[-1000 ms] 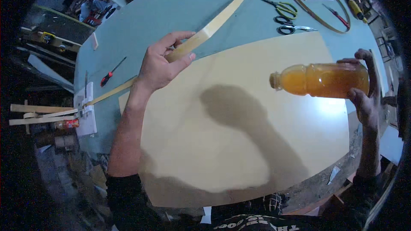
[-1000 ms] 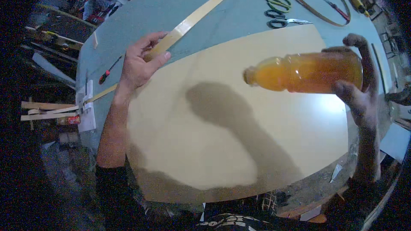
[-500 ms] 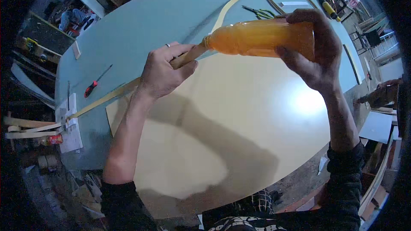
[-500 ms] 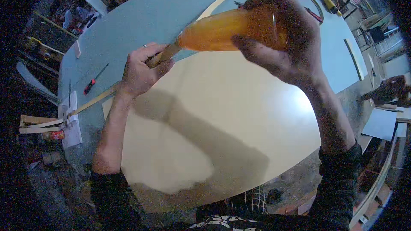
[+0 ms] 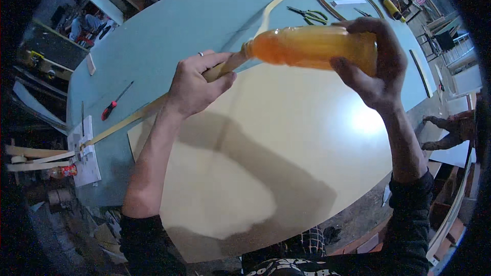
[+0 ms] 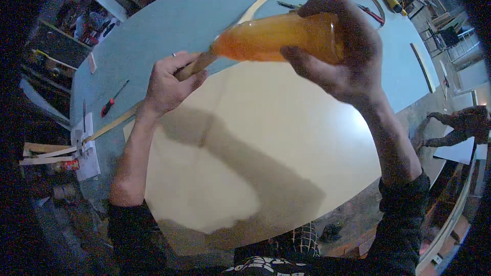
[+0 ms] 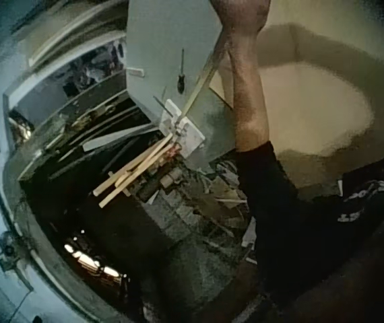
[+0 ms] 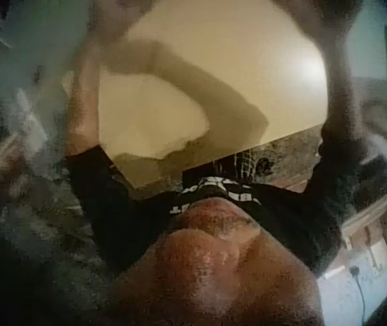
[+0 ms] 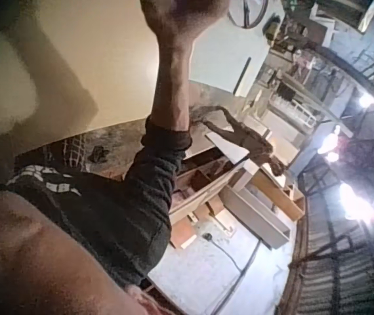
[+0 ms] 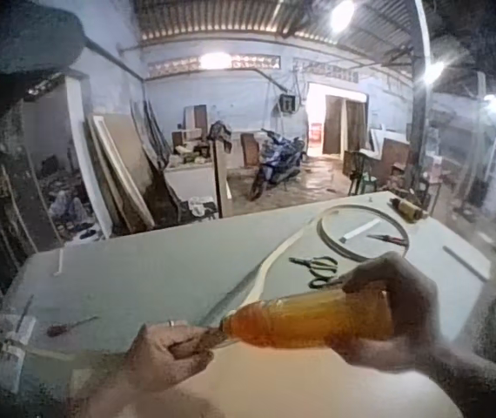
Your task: The person applies adhesive from a bottle to the edge of a wooden board, cuts a length of edging tape with scissors, and then presses the tape onto the glued edge by hand.
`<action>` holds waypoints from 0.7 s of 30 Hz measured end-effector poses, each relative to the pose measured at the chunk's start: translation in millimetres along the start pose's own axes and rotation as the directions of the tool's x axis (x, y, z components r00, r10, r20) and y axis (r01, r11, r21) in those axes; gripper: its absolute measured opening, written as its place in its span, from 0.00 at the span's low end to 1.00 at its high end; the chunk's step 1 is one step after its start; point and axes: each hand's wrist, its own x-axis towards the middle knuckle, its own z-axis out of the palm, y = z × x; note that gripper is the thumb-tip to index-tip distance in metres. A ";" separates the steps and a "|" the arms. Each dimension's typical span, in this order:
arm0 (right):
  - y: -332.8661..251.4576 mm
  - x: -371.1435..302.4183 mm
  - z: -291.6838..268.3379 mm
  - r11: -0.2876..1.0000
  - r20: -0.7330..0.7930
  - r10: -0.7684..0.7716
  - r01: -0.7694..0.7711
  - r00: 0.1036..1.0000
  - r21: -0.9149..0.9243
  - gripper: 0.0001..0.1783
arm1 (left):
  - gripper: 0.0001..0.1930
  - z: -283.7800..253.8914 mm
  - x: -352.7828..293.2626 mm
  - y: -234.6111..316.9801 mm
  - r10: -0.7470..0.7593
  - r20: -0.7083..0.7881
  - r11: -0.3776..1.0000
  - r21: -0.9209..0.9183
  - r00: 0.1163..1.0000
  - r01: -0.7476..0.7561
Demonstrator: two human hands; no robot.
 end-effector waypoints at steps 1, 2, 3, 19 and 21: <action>6.3 2.1 -0.1 0.994 -0.023 -0.015 0.012 1.000 -0.111 0.26 | 0.18 -0.2 1.0 0.6 -0.003 -0.002 1.000 -0.022 1.000 0.003; 13.5 3.6 -2.8 0.969 -0.032 -0.022 0.013 0.999 -0.245 0.26 | 0.18 -0.1 1.5 0.3 0.000 -0.008 0.999 -0.041 1.000 0.000; 20.4 3.5 -8.4 0.924 -0.051 -0.022 0.001 0.998 -0.382 0.26 | 0.19 -0.7 2.2 -1.4 -0.003 -0.010 0.999 -0.040 1.000 0.003; -75.8 -271.9 -158.4 0.505 -0.427 0.791 -0.074 0.438 0.860 0.26 | 0.51 58.3 75.8 -98.0 -0.322 0.143 0.905 0.336 0.936 0.260; -99.2 -282.6 -178.7 0.514 -0.475 0.787 0.006 0.394 0.858 0.29 | 0.48 57.2 60.5 -87.1 -0.212 0.054 0.931 0.315 0.976 0.185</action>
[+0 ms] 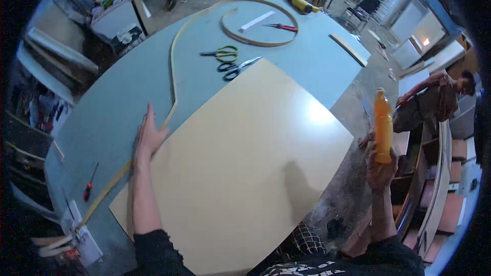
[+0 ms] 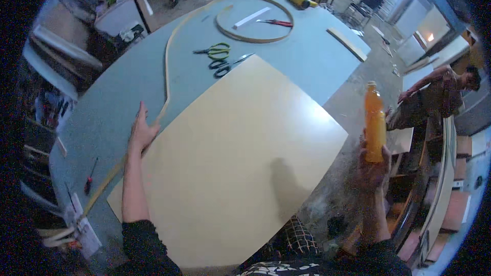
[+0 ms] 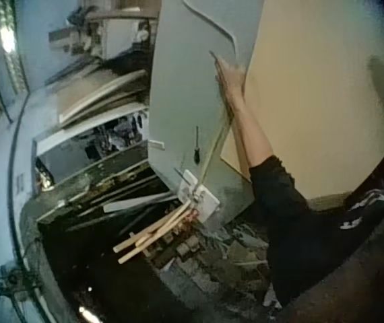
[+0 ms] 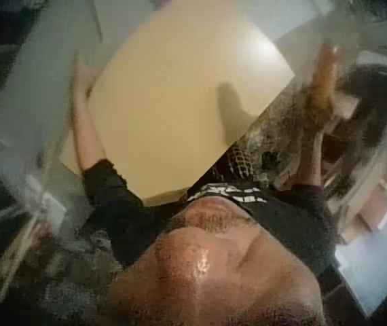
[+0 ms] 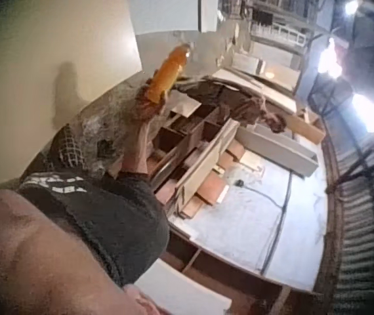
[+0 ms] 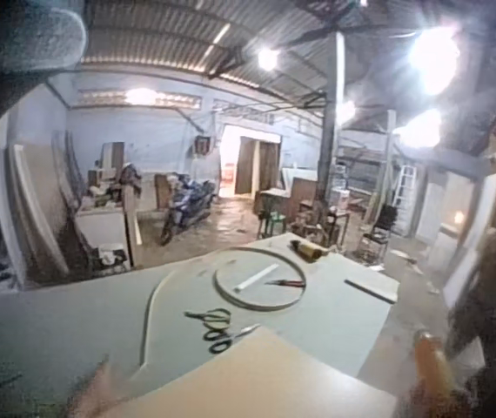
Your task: The person applies adhesive from a bottle to the edge of a wooden board, cuts a length of edging tape with scissors, and then presses the tape onto the glued edge by hand.
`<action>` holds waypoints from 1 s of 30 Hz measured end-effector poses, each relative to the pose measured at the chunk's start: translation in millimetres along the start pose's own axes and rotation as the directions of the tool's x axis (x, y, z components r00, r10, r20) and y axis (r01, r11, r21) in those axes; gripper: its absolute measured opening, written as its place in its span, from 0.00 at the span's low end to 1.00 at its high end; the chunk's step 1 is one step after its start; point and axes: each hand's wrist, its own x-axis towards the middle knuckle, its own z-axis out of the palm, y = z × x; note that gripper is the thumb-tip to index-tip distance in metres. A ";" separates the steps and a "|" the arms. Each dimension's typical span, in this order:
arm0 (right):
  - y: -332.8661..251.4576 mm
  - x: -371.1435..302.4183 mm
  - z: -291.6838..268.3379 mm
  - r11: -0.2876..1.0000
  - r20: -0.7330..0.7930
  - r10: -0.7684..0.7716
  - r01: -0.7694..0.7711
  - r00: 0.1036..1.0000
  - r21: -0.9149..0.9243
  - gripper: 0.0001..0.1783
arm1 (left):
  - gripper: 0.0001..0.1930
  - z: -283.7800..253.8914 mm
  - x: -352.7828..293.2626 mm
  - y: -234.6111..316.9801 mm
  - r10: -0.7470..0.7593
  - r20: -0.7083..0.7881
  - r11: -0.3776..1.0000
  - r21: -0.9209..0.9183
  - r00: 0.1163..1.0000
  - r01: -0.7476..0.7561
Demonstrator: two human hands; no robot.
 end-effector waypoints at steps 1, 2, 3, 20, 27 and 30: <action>-15.2 -6.0 -3.6 0.997 0.062 -0.015 0.011 0.998 0.073 0.31 | 0.47 -3.1 -12.4 4.4 -0.004 -0.036 0.999 -0.045 0.999 0.002; -23.1 -10.4 -10.7 0.999 0.026 -0.050 0.050 0.998 -0.004 0.33 | 0.45 -7.3 -27.1 9.6 0.017 -0.100 0.995 -0.093 0.995 -0.027; -31.0 -18.2 -18.7 0.993 -0.009 -0.082 0.081 0.997 -0.083 0.34 | 0.44 -11.9 -46.7 14.3 -0.010 -0.100 0.982 -0.188 0.995 -0.009; -34.6 116.2 -219.6 0.811 -0.119 0.161 -0.200 0.980 -0.550 0.34 | 0.38 84.2 -385.8 186.2 -0.531 -0.337 0.769 -0.577 0.777 0.275; -74.9 229.4 -234.1 0.707 0.135 0.093 0.029 0.986 -0.706 0.27 | 0.36 181.6 -383.3 326.7 -0.555 -0.246 0.761 -0.537 0.795 0.365; -69.0 240.2 -236.8 0.698 0.116 0.109 0.007 0.987 -0.716 0.27 | 0.35 191.6 -373.6 354.3 -0.553 -0.254 0.782 -0.486 0.794 0.389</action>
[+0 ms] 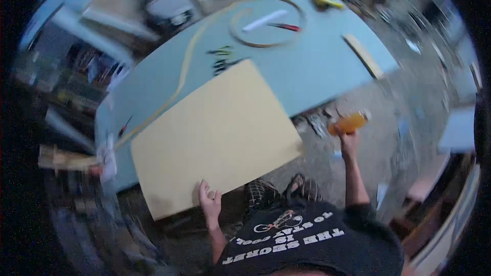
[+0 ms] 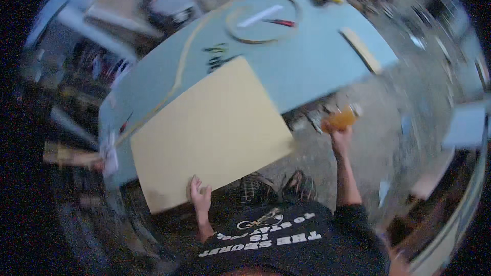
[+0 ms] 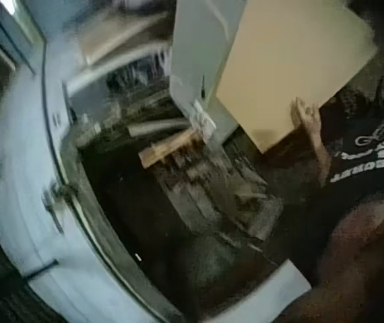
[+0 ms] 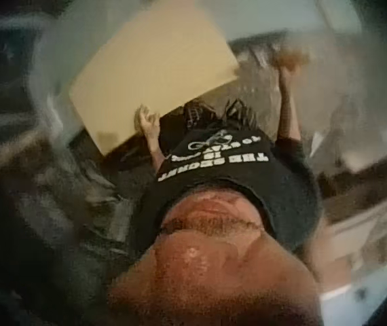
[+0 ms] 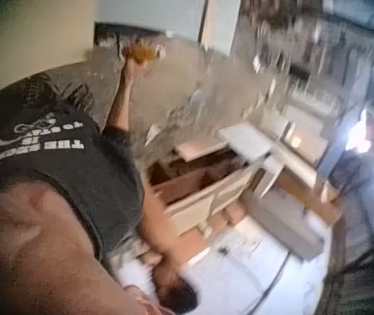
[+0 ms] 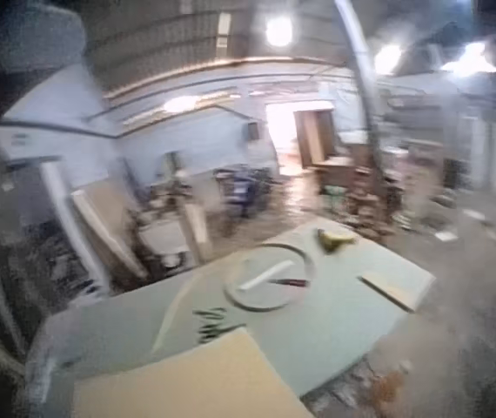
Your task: The person applies adhesive from a bottle to the edge of a wooden board, cuts a length of edging tape with scissors, and then presses the tape onto the glued edge by hand.
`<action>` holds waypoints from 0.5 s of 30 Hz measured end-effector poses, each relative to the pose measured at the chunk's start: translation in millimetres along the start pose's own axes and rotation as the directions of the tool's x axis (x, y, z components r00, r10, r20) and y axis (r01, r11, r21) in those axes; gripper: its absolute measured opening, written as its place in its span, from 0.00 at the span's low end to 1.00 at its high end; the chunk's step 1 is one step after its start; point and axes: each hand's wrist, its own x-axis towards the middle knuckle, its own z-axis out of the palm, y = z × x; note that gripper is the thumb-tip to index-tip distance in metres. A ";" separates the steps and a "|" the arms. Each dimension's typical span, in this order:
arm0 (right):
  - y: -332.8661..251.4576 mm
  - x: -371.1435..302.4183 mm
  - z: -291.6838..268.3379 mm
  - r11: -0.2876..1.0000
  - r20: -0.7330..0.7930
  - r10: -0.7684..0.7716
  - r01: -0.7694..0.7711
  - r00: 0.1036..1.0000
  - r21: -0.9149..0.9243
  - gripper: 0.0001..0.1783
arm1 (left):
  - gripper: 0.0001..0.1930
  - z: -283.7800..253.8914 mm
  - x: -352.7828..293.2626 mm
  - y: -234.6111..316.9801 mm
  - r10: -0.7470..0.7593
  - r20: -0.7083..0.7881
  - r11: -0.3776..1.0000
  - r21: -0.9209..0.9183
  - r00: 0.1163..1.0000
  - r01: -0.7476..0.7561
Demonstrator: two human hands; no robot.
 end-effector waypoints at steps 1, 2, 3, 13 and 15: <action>3.1 0.1 2.2 0.994 0.060 0.002 -0.008 0.998 0.109 0.27 | 0.35 6.6 2.4 1.6 0.006 -0.008 0.999 0.039 1.000 -0.006; 7.3 -0.3 6.7 0.984 0.100 0.065 -0.080 0.993 0.158 0.27 | 0.34 10.9 3.3 1.1 0.024 -0.043 0.999 0.025 0.999 -0.023; 12.6 -1.6 13.3 0.987 0.066 0.066 -0.074 0.996 0.141 0.28 | 0.34 18.4 6.8 -0.3 0.024 -0.063 1.000 0.020 0.998 -0.023; 7.2 33.9 10.3 0.997 0.010 -0.049 0.048 0.999 0.057 0.29 | 0.34 120.5 127.8 42.0 0.092 0.047 0.995 -0.031 0.995 -0.091; -0.9 63.1 5.3 0.998 0.001 -0.039 0.039 0.999 -0.051 0.29 | 0.34 145.6 154.0 63.3 0.101 0.102 0.995 -0.027 0.990 -0.098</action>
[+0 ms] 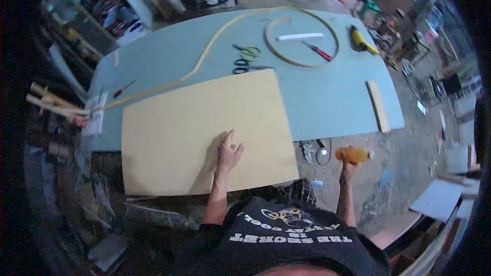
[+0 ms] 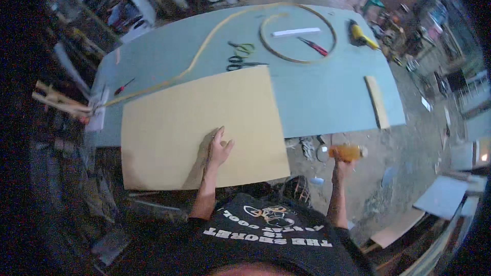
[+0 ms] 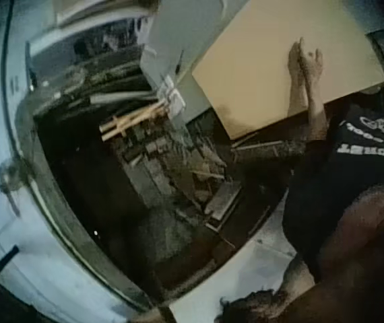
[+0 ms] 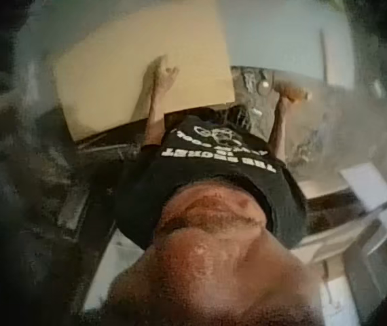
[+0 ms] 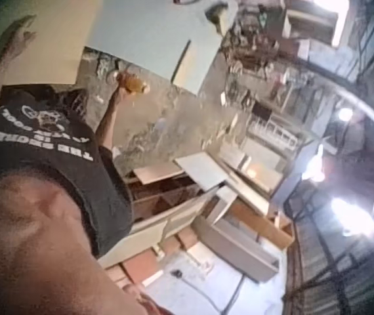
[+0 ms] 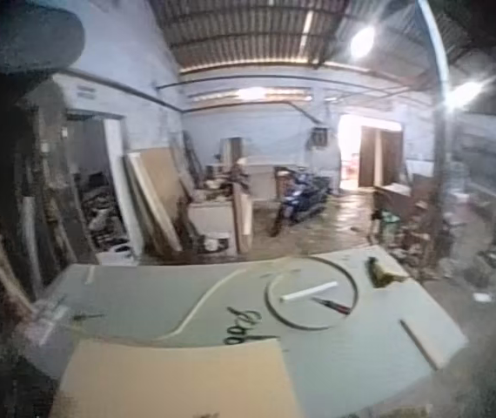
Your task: The person applies adhesive from a bottle to the edge of a wooden board, cuts a length of edging tape with scissors, and then presses the tape onto the glued edge by hand.
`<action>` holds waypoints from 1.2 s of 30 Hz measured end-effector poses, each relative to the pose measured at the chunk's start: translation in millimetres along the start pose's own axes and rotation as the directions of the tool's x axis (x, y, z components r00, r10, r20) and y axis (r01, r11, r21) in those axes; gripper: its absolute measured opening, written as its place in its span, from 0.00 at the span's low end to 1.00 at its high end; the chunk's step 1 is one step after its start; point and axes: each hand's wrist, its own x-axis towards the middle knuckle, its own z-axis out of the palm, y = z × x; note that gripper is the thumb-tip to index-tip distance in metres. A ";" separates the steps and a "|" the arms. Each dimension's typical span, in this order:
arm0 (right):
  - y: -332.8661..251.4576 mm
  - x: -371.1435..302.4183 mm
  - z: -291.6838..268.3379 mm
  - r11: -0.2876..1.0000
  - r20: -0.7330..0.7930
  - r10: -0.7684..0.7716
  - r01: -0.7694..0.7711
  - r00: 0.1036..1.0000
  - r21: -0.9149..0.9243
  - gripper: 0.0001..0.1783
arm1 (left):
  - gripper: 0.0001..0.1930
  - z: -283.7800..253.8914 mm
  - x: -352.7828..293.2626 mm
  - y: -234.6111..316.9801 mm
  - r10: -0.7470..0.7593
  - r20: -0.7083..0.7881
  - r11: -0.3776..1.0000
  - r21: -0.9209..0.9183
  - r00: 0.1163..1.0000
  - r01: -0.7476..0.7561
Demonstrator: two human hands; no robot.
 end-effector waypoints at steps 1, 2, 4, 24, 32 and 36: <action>-2.5 15.9 -0.9 0.997 -0.016 0.018 -0.019 1.000 -0.073 0.29 | 0.34 9.8 7.8 8.2 0.045 0.026 0.998 0.047 0.999 -0.046; -5.5 35.7 0.7 0.989 -0.020 0.026 -0.029 0.999 -0.142 0.30 | 0.33 17.7 15.0 16.4 0.057 0.057 0.993 0.096 0.997 -0.062; -8.4 67.8 6.7 0.997 -0.002 -0.062 0.062 0.998 -0.044 0.26 | 0.34 32.6 22.4 29.2 0.079 0.083 0.987 0.135 0.993 -0.090; 91.5 359.8 44.8 0.994 0.183 -0.103 0.095 0.978 0.052 0.23 | 0.38 220.5 260.2 163.2 -0.179 0.004 0.980 0.088 0.984 0.178; 76.3 361.1 49.5 0.979 0.167 -0.178 0.192 0.970 -0.070 0.33 | 0.33 268.1 403.1 154.1 -0.289 -0.412 0.788 0.409 0.864 0.459; 70.1 362.9 47.5 0.982 0.149 -0.173 0.183 0.974 -0.055 0.38 | 0.16 247.4 428.9 155.1 -0.534 -0.067 0.823 -0.272 0.843 0.499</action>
